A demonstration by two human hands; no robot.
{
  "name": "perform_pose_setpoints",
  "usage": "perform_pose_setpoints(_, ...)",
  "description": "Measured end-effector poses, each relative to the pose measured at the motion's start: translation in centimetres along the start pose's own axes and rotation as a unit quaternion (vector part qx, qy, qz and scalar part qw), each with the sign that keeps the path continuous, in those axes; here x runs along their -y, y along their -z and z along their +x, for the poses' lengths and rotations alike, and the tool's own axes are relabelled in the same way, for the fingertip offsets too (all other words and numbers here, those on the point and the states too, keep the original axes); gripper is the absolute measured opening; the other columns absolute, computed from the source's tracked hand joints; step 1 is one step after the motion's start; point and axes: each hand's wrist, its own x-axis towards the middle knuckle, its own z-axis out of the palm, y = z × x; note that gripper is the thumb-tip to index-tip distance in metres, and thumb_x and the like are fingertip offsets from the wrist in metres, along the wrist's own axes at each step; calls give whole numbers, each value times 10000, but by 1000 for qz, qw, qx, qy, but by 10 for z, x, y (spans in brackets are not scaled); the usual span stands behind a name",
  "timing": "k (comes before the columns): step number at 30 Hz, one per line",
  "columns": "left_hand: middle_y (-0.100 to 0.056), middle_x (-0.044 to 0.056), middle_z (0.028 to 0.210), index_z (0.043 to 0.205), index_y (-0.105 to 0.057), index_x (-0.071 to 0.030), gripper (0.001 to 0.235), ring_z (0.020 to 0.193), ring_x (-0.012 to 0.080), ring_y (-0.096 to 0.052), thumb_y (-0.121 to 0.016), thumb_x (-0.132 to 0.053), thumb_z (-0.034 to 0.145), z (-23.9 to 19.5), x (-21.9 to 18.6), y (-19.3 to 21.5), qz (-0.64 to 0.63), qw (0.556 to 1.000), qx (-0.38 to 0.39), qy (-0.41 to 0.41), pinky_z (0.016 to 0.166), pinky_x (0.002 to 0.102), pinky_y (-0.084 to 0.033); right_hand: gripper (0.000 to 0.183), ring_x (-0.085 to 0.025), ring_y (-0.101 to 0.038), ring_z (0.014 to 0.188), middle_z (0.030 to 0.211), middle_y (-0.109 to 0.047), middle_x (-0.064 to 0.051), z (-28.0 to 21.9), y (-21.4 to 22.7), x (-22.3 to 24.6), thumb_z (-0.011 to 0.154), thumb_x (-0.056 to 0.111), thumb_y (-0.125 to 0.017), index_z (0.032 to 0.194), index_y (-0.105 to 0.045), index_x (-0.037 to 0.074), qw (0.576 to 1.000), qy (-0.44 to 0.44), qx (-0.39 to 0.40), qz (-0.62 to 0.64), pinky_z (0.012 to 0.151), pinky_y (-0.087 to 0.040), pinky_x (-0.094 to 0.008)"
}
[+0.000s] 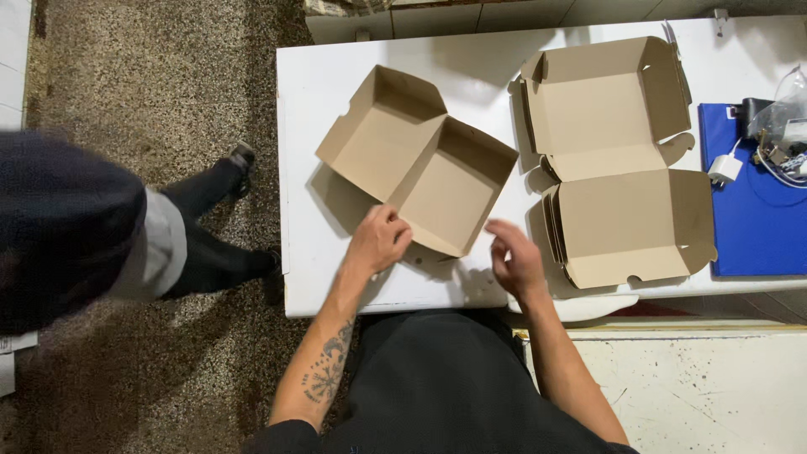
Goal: The person repeatedly picks up flat cardboard box blanks, unfolds them, and folds the flaps to form open boxes on a white countertop. They handle the boxes one at a time, placing each completed box aside on the counter.
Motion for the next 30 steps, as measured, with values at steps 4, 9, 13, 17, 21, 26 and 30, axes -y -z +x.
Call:
perform_pose_setpoints(4,-654,205,1016,844,-744,-13,228,1128,391,-644,-639,-212,884,13,38,20,29,999,14,9,1014,451,-517,388,-338,-674,988,1274,-676,-172,28,22,8,825,-74,-638,1153,-746,105,988,38,-78,-127,872,-566,-430)
perform_pose_setpoints(9,-628,137,1316,968,-762,-70,128,1368,356,-542,-752,-40,844,38,84,36,62,997,40,0,1145,432,-467,388,-444,-555,1299,1457,-535,-215,43,19,-8,813,-55,-580,1129,-658,156,986,86,26,-142,1064,-468,-518)
perform_pose_setpoints(13,-649,138,1318,932,-753,-38,106,1356,357,-551,-782,-64,833,58,84,48,62,996,56,-14,1132,439,-485,544,-441,-556,1291,1463,-525,-236,61,12,11,818,-68,-520,1318,-594,132,992,68,19,-104,1061,-479,-505)
perform_pose_setpoints(17,-650,15,1330,930,-771,-176,98,1413,272,-492,-801,-174,836,67,57,66,170,985,22,-10,1154,442,-429,459,-377,-620,1140,1230,-581,-163,57,-17,-17,842,87,-666,1276,-615,225,973,-58,128,-182,970,-527,-475)
perform_pose_setpoints(21,-612,-27,1136,990,-690,-263,151,1139,257,-583,-628,-195,871,66,38,42,193,981,-20,-12,912,451,-490,276,-244,-641,962,874,-647,2,43,-38,-3,825,382,-779,1071,-708,279,961,-40,193,-192,840,-547,-423)
perform_pose_setpoints(26,-607,140,1264,1407,-480,-174,588,1058,455,-670,-622,-138,838,28,-47,46,-28,980,194,10,883,572,-566,445,-335,-647,1060,1015,-684,-80,31,-61,44,867,239,-698,1300,-601,272,942,-24,333,-28,898,-536,-501)
perform_pose_setpoints(30,-677,153,1133,1533,-400,-137,840,1058,437,-684,-785,-236,793,1,-53,32,-16,966,250,71,910,561,-558,452,-333,-731,1044,1088,-744,-138,43,-33,88,911,-1,-592,1329,-661,155,919,-41,366,138,955,-592,-450)
